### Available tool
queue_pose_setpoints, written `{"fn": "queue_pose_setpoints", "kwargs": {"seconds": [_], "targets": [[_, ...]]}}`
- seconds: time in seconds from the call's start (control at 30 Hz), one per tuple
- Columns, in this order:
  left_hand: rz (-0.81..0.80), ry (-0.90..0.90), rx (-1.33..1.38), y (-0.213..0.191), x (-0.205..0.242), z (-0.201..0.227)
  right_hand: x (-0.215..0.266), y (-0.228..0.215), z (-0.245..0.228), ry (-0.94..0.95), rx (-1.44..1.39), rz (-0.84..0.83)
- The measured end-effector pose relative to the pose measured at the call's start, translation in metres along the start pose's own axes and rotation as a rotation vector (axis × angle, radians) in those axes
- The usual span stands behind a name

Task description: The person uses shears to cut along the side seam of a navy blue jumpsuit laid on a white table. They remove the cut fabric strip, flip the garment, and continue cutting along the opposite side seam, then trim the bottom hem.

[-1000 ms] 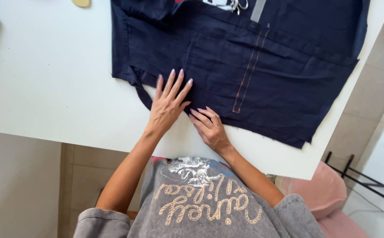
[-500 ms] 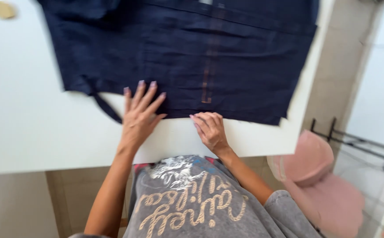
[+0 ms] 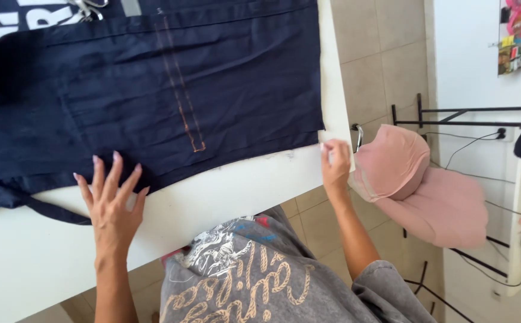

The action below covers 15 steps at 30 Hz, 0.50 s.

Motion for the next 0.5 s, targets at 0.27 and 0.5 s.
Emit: {"fn": "queue_pose_setpoints", "kwargs": {"seconds": [0.27, 0.5], "targets": [[0.029, -0.008, 0.019, 0.048, -0.002, 0.033, -0.023, 0.034, 0.014, 0.272, -0.031, -0.008], [0.068, -0.059, 0.024, 0.041, 0.003, 0.028, -0.016, 0.060, 0.060, 0.818, -0.702, -0.257]]}}
Point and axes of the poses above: each hand's wrist, its own x-axis away from the middle knuckle, its own y-axis out of the palm, z = x × y, the point moved 9 cm from there along -x, towards the middle knuckle, and after that the axes turned 13 degrees about y, right-handed, at the moved point
